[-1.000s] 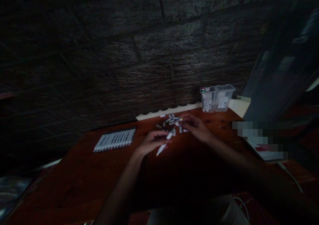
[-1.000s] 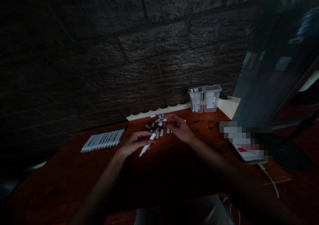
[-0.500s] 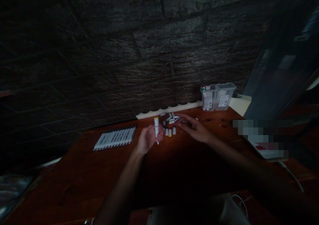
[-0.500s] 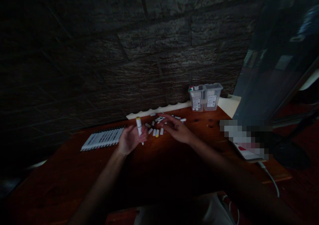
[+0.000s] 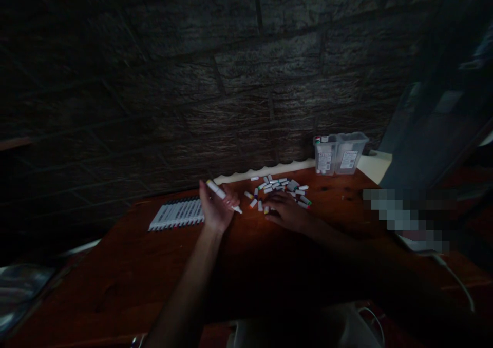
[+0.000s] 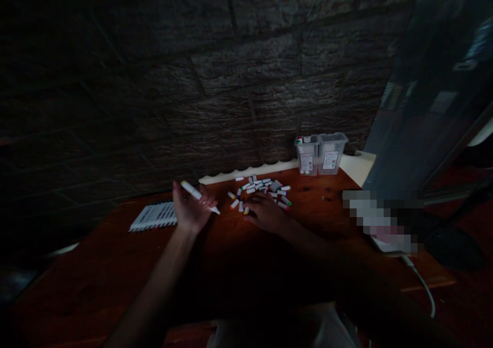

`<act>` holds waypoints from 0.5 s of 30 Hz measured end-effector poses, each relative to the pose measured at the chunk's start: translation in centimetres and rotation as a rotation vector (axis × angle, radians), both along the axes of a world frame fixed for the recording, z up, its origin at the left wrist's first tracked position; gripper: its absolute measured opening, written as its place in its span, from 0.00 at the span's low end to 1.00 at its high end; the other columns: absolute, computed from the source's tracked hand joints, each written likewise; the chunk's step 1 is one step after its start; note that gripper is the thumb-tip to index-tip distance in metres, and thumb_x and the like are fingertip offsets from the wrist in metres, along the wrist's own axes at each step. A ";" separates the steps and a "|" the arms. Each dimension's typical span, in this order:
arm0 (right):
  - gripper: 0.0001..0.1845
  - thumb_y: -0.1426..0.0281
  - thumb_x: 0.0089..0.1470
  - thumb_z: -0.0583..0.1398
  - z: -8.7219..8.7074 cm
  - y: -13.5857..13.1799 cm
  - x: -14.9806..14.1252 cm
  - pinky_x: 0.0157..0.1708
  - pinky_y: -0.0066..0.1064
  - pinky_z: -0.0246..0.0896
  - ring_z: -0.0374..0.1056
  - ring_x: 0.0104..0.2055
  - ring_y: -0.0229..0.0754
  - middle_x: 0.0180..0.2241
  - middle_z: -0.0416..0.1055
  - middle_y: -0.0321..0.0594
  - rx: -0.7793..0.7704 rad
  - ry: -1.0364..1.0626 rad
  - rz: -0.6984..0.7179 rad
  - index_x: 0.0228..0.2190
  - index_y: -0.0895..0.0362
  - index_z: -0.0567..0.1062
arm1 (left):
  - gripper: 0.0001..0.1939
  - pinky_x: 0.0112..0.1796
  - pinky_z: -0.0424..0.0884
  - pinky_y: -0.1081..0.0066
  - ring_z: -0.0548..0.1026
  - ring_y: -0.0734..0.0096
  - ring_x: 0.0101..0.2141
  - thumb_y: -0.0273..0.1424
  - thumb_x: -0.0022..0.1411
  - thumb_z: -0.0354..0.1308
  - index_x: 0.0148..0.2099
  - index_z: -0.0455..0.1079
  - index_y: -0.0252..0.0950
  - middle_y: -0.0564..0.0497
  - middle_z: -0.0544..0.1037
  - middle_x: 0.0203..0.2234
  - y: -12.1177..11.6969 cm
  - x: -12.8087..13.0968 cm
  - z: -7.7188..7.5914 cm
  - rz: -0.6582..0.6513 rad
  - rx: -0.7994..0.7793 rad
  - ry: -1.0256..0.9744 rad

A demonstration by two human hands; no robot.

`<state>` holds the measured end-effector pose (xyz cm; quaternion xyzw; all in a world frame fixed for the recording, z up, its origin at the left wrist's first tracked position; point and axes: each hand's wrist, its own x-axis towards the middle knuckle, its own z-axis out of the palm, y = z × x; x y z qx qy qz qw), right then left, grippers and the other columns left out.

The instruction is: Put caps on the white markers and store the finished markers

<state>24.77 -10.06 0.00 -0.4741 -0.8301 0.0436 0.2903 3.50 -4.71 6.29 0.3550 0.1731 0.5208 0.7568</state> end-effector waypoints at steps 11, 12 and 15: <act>0.24 0.76 0.51 0.60 0.1 -0.2 1.4 0.43 0.37 0.68 0.73 0.40 0.41 0.41 0.76 0.41 -0.191 0.501 0.011 0.51 0.55 0.70 | 0.13 0.46 0.71 0.63 0.76 0.65 0.42 0.37 0.59 0.61 0.44 0.70 0.36 0.43 0.77 0.45 0.1 2.1 -1.7 0.072 -0.047 0.205; 0.22 0.75 0.51 0.60 0.1 -0.3 1.2 0.43 0.37 0.69 0.74 0.40 0.42 0.42 0.76 0.42 -0.227 0.559 0.050 0.50 0.55 0.71 | 0.13 0.47 0.70 0.64 0.76 0.65 0.43 0.38 0.59 0.61 0.44 0.70 0.36 0.44 0.77 0.47 0.1 2.1 -1.7 0.073 -0.034 0.185; 0.15 0.71 0.51 0.62 0.3 -0.7 0.6 0.47 0.39 0.69 0.74 0.43 0.42 0.42 0.77 0.42 -0.302 0.679 0.136 0.43 0.55 0.74 | 0.11 0.47 0.69 0.68 0.74 0.68 0.46 0.37 0.58 0.62 0.41 0.70 0.37 0.46 0.75 0.51 0.2 2.0 -1.5 0.077 -0.004 0.123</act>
